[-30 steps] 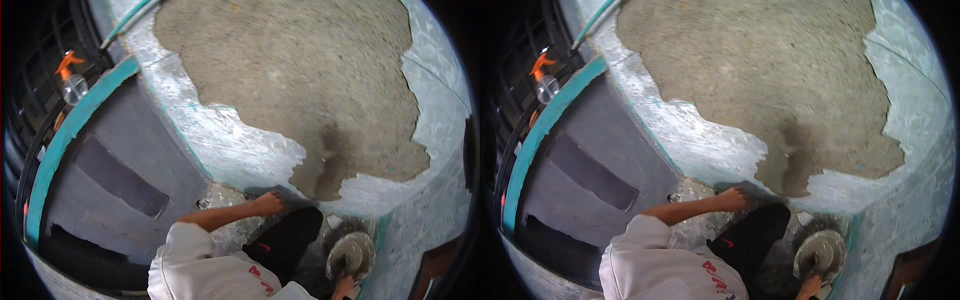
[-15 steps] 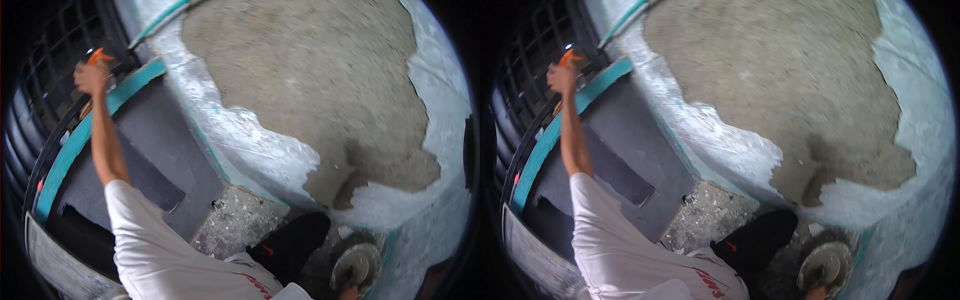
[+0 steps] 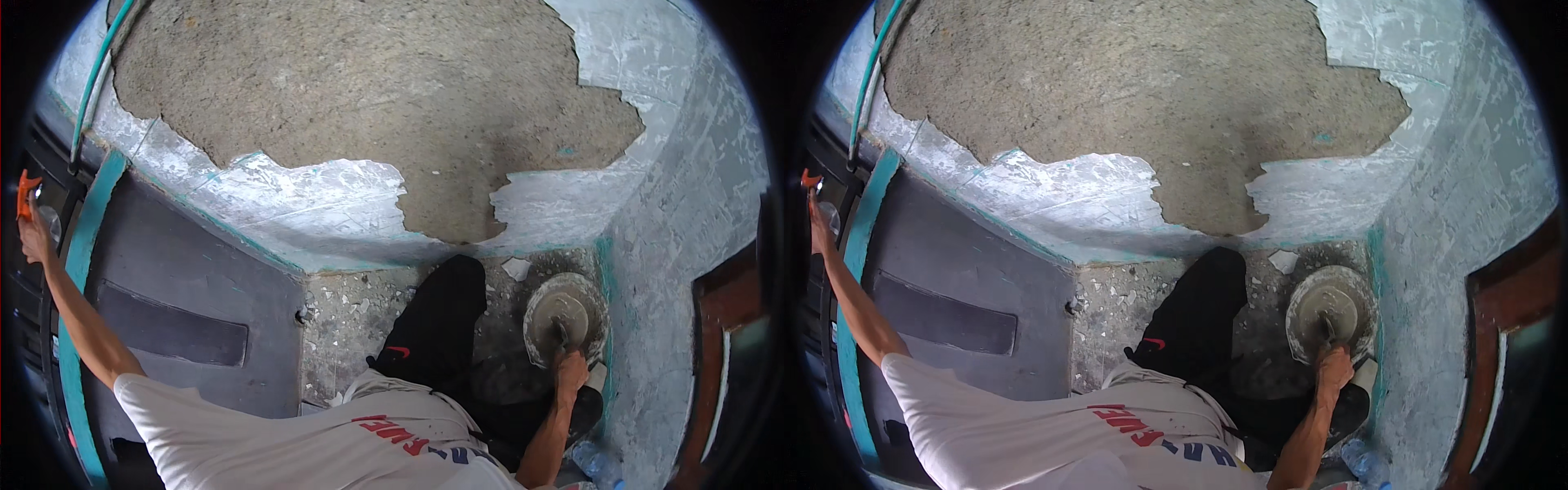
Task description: Applying plaster or cement mixture to a damaged wall using a trowel and spray bottle.
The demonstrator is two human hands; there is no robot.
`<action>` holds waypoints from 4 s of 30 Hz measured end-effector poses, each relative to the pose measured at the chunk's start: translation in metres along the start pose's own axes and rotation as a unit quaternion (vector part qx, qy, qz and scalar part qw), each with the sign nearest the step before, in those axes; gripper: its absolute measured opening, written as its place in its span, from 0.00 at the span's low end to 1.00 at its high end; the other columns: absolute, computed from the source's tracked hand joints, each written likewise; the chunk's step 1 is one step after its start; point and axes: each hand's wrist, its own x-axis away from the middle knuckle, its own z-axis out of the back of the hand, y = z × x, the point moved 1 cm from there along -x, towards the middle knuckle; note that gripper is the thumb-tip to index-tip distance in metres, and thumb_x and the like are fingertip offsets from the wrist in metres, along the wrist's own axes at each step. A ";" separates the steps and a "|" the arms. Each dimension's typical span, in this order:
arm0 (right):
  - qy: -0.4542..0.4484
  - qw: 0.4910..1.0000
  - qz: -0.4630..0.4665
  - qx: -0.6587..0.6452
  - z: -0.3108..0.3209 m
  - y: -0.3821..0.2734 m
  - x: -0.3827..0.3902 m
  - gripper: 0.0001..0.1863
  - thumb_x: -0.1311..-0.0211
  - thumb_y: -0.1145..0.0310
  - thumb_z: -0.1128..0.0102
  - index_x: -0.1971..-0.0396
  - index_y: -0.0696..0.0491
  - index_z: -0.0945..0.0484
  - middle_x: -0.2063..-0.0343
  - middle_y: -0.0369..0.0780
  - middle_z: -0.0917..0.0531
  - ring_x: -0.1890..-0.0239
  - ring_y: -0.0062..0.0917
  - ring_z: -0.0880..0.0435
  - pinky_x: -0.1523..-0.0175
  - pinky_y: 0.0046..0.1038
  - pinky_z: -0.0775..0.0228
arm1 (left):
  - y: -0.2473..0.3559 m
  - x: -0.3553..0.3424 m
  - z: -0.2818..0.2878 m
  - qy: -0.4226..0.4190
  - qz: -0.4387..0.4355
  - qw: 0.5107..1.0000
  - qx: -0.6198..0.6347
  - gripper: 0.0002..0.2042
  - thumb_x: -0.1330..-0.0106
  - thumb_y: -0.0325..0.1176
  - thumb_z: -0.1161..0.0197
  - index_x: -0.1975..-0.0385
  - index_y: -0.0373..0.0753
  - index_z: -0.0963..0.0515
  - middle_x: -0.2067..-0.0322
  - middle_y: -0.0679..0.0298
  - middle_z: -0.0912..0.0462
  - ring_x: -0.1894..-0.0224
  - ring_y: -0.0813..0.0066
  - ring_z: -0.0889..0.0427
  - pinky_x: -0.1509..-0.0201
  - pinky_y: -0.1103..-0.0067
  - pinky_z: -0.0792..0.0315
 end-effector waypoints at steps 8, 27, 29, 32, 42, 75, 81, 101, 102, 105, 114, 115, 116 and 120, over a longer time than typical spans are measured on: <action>-0.011 1.000 -0.011 0.022 0.047 -0.029 0.007 0.20 0.37 0.52 0.37 0.60 0.55 0.15 0.62 0.52 0.12 0.57 0.51 0.12 0.51 0.50 0.21 | 0.364 0.192 0.063 -0.051 0.054 0.926 0.371 0.23 0.23 0.52 0.42 0.45 0.38 0.16 0.59 0.65 0.15 0.56 0.80 0.17 0.48 0.77 0.25; 0.030 0.863 0.190 -0.466 0.076 -0.229 0.094 0.59 0.53 0.67 0.16 0.25 0.60 0.49 0.35 0.59 0.35 0.31 0.54 0.33 0.29 0.45 0.35 | 0.749 0.635 0.171 -0.588 0.262 0.360 0.676 0.23 0.22 0.34 0.39 0.33 0.37 0.38 0.48 0.64 0.29 0.49 0.80 0.25 0.45 0.78 0.26; 0.007 0.873 0.195 -0.447 0.070 -0.225 0.094 0.58 0.56 0.70 0.15 0.27 0.59 0.45 0.36 0.56 0.33 0.32 0.49 0.31 0.31 0.41 0.33 | 0.742 0.637 0.171 -0.616 0.237 0.362 0.658 0.27 0.24 0.32 0.37 0.31 0.38 0.42 0.44 0.63 0.33 0.49 0.79 0.28 0.43 0.79 0.27; -0.094 0.810 0.185 -0.548 0.053 -0.213 0.091 0.56 0.57 0.73 0.16 0.28 0.58 0.43 0.37 0.52 0.30 0.33 0.42 0.27 0.31 0.40 0.32 | 0.738 0.639 0.167 -0.578 0.287 0.295 0.705 0.27 0.28 0.31 0.31 0.35 0.35 0.36 0.48 0.62 0.37 0.51 0.78 0.29 0.43 0.79 0.27; -0.251 0.768 0.157 -0.568 0.048 -0.213 0.099 0.57 0.59 0.74 0.17 0.27 0.56 0.42 0.36 0.46 0.29 0.33 0.32 0.27 0.28 0.36 0.35 | 0.730 0.655 0.151 -0.610 0.144 0.392 0.674 0.24 0.36 0.32 0.24 0.45 0.33 0.27 0.49 0.55 0.20 0.45 0.71 0.22 0.43 0.73 0.27; -0.355 0.743 0.103 -0.558 0.017 -0.236 0.096 0.55 0.57 0.64 0.15 0.30 0.60 0.40 0.40 0.48 0.24 0.36 0.35 0.24 0.31 0.35 0.32 | 0.724 0.684 0.112 -0.591 0.205 0.499 0.600 0.26 0.43 0.48 0.19 0.57 0.33 0.19 0.66 0.59 0.14 0.65 0.74 0.17 0.49 0.73 0.26; -0.318 0.746 0.037 -0.584 0.012 -0.229 0.096 0.53 0.54 0.65 0.16 0.30 0.60 0.40 0.41 0.46 0.24 0.37 0.34 0.24 0.32 0.35 0.32 | 0.749 0.680 0.113 -0.776 0.142 0.365 0.495 0.25 0.40 0.44 0.20 0.54 0.30 0.20 0.61 0.59 0.15 0.58 0.74 0.16 0.52 0.77 0.22; -0.325 0.740 0.198 -0.554 0.054 -0.260 0.091 0.55 0.60 0.66 0.15 0.29 0.57 0.38 0.39 0.48 0.24 0.35 0.37 0.24 0.30 0.38 0.33 | 0.685 0.637 0.120 -0.604 0.114 0.522 0.592 0.20 0.43 0.29 0.20 0.53 0.33 0.22 0.57 0.63 0.16 0.53 0.72 0.17 0.46 0.77 0.24; -0.321 0.732 0.217 -0.560 0.046 -0.262 0.094 0.55 0.60 0.66 0.15 0.29 0.56 0.38 0.38 0.50 0.25 0.34 0.38 0.25 0.29 0.39 0.34 | 0.682 0.637 0.122 -0.594 0.149 0.500 0.613 0.20 0.42 0.31 0.21 0.54 0.32 0.22 0.58 0.62 0.17 0.53 0.70 0.17 0.42 0.73 0.26; -0.293 0.743 0.257 -0.544 0.046 -0.263 0.096 0.55 0.59 0.65 0.15 0.29 0.56 0.38 0.37 0.50 0.26 0.33 0.38 0.26 0.29 0.39 0.35 | 0.680 0.623 0.129 -0.551 0.088 0.572 0.602 0.20 0.42 0.33 0.21 0.54 0.32 0.22 0.58 0.61 0.17 0.57 0.69 0.15 0.40 0.71 0.27; -0.254 0.769 0.123 -0.574 0.037 -0.244 0.115 0.55 0.56 0.66 0.15 0.29 0.57 0.41 0.39 0.49 0.25 0.35 0.37 0.24 0.31 0.37 0.32 | 0.706 0.655 0.121 -0.658 0.071 0.459 0.593 0.17 0.39 0.34 0.22 0.57 0.32 0.19 0.63 0.64 0.14 0.60 0.75 0.16 0.47 0.73 0.24; -0.252 0.770 0.122 -0.572 0.034 -0.240 0.113 0.55 0.56 0.66 0.15 0.29 0.57 0.41 0.39 0.49 0.25 0.35 0.37 0.24 0.31 0.37 0.32 | 0.712 0.664 0.123 -0.669 0.119 0.421 0.600 0.17 0.38 0.34 0.23 0.56 0.31 0.19 0.63 0.63 0.14 0.60 0.76 0.16 0.49 0.74 0.23; -0.250 0.775 0.126 -0.567 0.031 -0.236 0.109 0.54 0.56 0.66 0.15 0.30 0.57 0.40 0.40 0.49 0.25 0.36 0.36 0.24 0.32 0.37 0.32 | 0.721 0.671 0.128 -0.599 0.188 0.405 0.665 0.16 0.37 0.35 0.23 0.57 0.32 0.19 0.63 0.63 0.14 0.61 0.78 0.16 0.55 0.80 0.22; -0.272 0.762 0.088 -0.581 0.020 -0.230 0.106 0.53 0.56 0.65 0.15 0.31 0.58 0.40 0.41 0.48 0.24 0.37 0.34 0.24 0.32 0.36 0.31 | 0.735 0.687 0.115 -0.562 0.096 0.483 0.665 0.18 0.38 0.35 0.22 0.56 0.32 0.20 0.62 0.62 0.14 0.60 0.78 0.16 0.58 0.83 0.23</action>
